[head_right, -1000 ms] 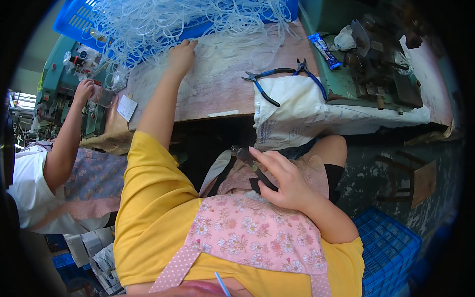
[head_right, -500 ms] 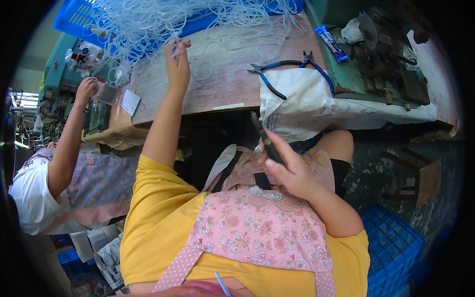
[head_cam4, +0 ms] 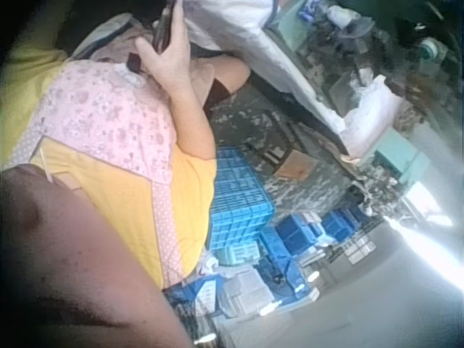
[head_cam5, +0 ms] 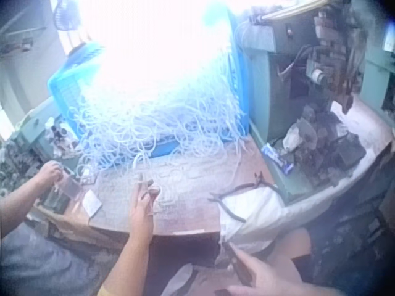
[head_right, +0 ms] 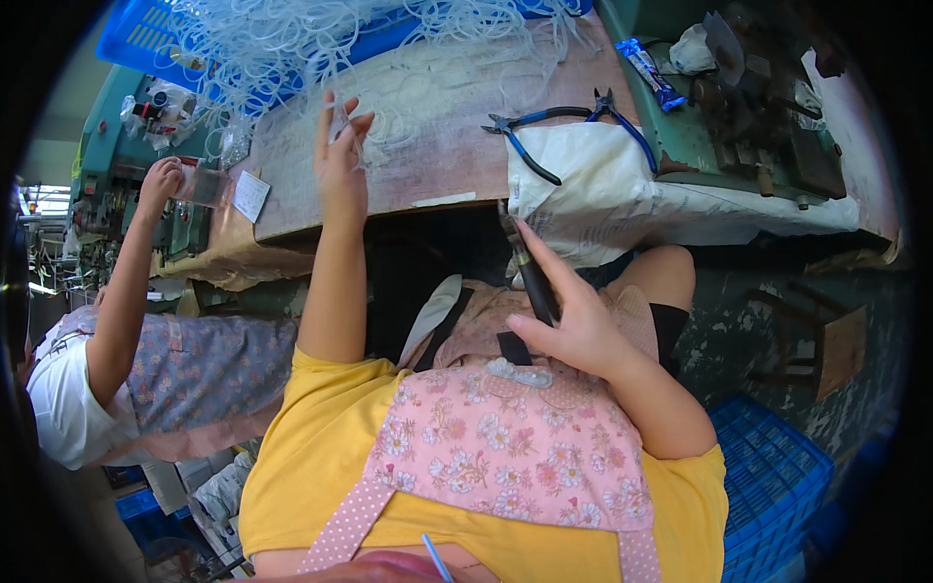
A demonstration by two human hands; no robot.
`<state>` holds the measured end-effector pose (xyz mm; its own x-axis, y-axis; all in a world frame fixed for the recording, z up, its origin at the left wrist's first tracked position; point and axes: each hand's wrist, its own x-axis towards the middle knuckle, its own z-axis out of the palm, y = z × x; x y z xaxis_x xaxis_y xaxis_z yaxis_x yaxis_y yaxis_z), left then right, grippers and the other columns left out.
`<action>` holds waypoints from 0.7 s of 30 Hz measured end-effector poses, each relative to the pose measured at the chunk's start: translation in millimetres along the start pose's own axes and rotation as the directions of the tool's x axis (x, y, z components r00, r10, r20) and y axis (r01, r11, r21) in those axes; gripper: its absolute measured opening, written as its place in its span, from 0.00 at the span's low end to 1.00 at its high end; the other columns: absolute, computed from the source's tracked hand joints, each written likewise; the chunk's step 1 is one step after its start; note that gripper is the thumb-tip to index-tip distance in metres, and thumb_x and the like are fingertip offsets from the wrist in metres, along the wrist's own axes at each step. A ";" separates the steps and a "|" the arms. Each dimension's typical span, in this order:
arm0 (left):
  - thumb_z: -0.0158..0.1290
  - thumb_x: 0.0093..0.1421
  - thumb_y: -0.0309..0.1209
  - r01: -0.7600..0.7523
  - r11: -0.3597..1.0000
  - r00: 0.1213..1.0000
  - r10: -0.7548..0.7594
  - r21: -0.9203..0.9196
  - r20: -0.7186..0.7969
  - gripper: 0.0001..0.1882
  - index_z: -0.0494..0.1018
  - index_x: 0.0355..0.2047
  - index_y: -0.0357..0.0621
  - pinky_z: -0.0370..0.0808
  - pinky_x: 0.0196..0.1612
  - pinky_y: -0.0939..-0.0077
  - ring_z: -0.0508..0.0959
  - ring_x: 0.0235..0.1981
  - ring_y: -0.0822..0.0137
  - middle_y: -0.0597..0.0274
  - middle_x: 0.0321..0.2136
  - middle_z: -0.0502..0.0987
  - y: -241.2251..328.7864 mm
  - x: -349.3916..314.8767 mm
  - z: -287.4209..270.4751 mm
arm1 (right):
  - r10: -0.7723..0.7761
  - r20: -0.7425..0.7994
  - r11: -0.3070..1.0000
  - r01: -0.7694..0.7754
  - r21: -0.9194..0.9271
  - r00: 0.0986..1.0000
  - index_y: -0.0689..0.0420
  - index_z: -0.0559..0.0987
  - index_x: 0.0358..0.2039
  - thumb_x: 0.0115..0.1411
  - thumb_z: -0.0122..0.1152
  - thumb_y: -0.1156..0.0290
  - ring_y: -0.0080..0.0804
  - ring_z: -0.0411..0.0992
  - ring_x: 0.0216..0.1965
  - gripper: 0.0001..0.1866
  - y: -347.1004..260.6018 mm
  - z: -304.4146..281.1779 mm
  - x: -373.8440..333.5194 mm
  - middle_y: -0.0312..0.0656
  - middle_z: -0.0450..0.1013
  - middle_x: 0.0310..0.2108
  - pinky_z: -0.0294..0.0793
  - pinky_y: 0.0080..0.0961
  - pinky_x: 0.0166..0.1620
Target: The person repeatedly picks up short lengths of clear plastic tubing from a workbench and trims them with pliers. The person holds the tubing with one hand and uses the pliers in the other hand to cut off small pieces, then places the trimmed tubing back on the table. Another person is visible in the background working at a separate station.
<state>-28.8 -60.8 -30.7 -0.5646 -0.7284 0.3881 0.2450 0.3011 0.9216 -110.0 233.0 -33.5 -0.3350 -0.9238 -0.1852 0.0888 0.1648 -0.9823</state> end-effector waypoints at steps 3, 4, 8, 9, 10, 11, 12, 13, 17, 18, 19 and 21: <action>0.42 0.58 0.34 0.201 0.649 0.980 -0.145 -0.733 0.139 0.33 0.50 0.65 0.45 0.67 0.48 0.67 0.71 0.32 0.68 0.54 0.40 0.69 30.5 -37.2 20.0 | -0.182 -0.075 0.875 0.127 -0.467 0.980 0.48 0.61 0.64 0.46 0.65 0.71 0.34 0.71 0.36 0.42 -23.0 1.6 -1.2 0.43 0.67 0.38 0.71 0.26 0.38; 0.41 0.58 0.35 0.242 0.538 0.969 -0.180 -0.807 0.170 0.34 0.50 0.65 0.46 0.67 0.47 0.66 0.70 0.31 0.68 0.55 0.38 0.68 38.8 -48.2 27.0 | -0.309 -0.055 0.812 0.234 -0.535 0.949 0.47 0.63 0.63 0.45 0.65 0.71 0.36 0.70 0.35 0.41 -28.2 4.9 0.4 0.44 0.67 0.38 0.71 0.27 0.37; 0.40 0.57 0.37 0.280 0.326 0.947 -0.249 -0.903 0.204 0.35 0.50 0.66 0.49 0.67 0.43 0.66 0.67 0.28 0.67 0.59 0.33 0.65 59.1 -76.3 46.3 | -0.564 0.083 0.514 0.428 -0.744 0.822 0.47 0.70 0.58 0.43 0.65 0.72 0.39 0.68 0.32 0.37 -39.2 17.3 2.4 0.44 0.67 0.38 0.71 0.30 0.35; 0.40 0.57 0.38 0.273 0.331 0.949 -0.248 -0.903 0.196 0.35 0.49 0.66 0.49 0.67 0.43 0.66 0.67 0.28 0.67 0.59 0.33 0.65 62.1 -79.6 48.6 | -0.575 0.119 0.445 0.432 -0.785 0.810 0.47 0.71 0.57 0.42 0.65 0.72 0.40 0.68 0.31 0.36 -40.2 18.6 1.4 0.44 0.67 0.38 0.70 0.30 0.35; 0.40 0.57 0.38 0.265 0.340 0.951 -0.248 -0.903 0.185 0.35 0.49 0.66 0.49 0.67 0.43 0.66 0.67 0.28 0.67 0.59 0.33 0.65 64.6 -82.0 49.9 | -0.572 0.145 0.423 0.441 -0.792 0.808 0.46 0.71 0.57 0.40 0.65 0.72 0.39 0.67 0.32 0.38 -40.5 19.9 0.4 0.43 0.66 0.39 0.70 0.32 0.35; 0.41 0.56 0.39 0.255 0.354 0.955 -0.236 -0.900 0.177 0.36 0.49 0.66 0.49 0.67 0.43 0.66 0.67 0.28 0.68 0.59 0.32 0.65 66.7 -83.3 50.6 | -0.558 0.157 0.413 0.437 -0.799 0.815 0.46 0.71 0.57 0.40 0.65 0.72 0.39 0.67 0.32 0.38 -40.8 20.4 -1.0 0.43 0.66 0.39 0.70 0.32 0.35; 0.41 0.56 0.39 0.246 0.363 0.957 -0.237 -0.899 0.166 0.36 0.48 0.66 0.49 0.67 0.43 0.66 0.67 0.28 0.68 0.59 0.32 0.65 68.2 -84.0 50.9 | -0.551 0.167 0.402 0.435 -0.806 0.818 0.46 0.71 0.57 0.39 0.66 0.72 0.39 0.67 0.33 0.39 -41.1 20.3 -2.6 0.44 0.66 0.39 0.70 0.32 0.35; 0.41 0.56 0.39 0.235 0.377 0.962 -0.225 -0.896 0.157 0.36 0.48 0.66 0.49 0.67 0.43 0.65 0.67 0.28 0.68 0.59 0.32 0.65 69.4 -84.4 51.0 | -0.544 0.174 0.386 0.429 -0.817 0.821 0.46 0.70 0.57 0.39 0.66 0.72 0.39 0.67 0.33 0.39 -41.4 20.1 -3.9 0.44 0.65 0.40 0.70 0.32 0.36; 0.41 0.55 0.39 0.183 0.404 0.978 -0.172 -0.896 0.121 0.37 0.47 0.66 0.50 0.67 0.42 0.65 0.66 0.28 0.68 0.60 0.32 0.64 72.0 -86.4 51.4 | -0.542 0.168 0.378 0.417 -0.827 0.824 0.46 0.71 0.56 0.38 0.67 0.71 0.38 0.67 0.33 0.38 -43.3 21.5 -6.3 0.43 0.66 0.40 0.69 0.31 0.34; 0.42 0.56 0.39 0.176 0.414 0.977 -0.183 -0.893 0.108 0.37 0.48 0.66 0.50 0.67 0.42 0.66 0.66 0.27 0.68 0.59 0.32 0.64 72.0 -86.6 51.6 | -0.554 0.160 0.366 0.412 -0.834 0.817 0.46 0.73 0.55 0.39 0.67 0.71 0.36 0.68 0.32 0.37 -43.8 22.0 -6.3 0.41 0.67 0.39 0.68 0.30 0.32; 0.43 0.56 0.39 0.166 0.425 0.979 -0.176 -0.890 0.098 0.36 0.49 0.66 0.51 0.66 0.42 0.68 0.65 0.27 0.68 0.59 0.32 0.63 72.1 -87.1 51.9 | -0.567 0.154 0.354 0.408 -0.842 0.809 0.46 0.74 0.53 0.39 0.68 0.71 0.34 0.69 0.31 0.35 -44.0 22.5 -6.3 0.39 0.68 0.39 0.67 0.29 0.31; 0.43 0.56 0.39 0.154 0.436 0.983 -0.160 -0.887 0.091 0.36 0.49 0.66 0.51 0.66 0.42 0.68 0.65 0.27 0.69 0.59 0.32 0.63 72.3 -87.4 52.2 | -0.553 0.150 0.377 0.406 -0.832 0.820 0.46 0.74 0.53 0.38 0.68 0.72 0.34 0.69 0.31 0.36 -43.6 23.1 -6.7 0.39 0.68 0.38 0.67 0.29 0.30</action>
<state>-2.8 56.7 2.4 -0.6663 -0.7080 0.2343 0.7189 -0.5263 0.4541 -90.0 224.0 11.2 -0.1833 -0.9001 0.3953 -0.8834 -0.0256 -0.4678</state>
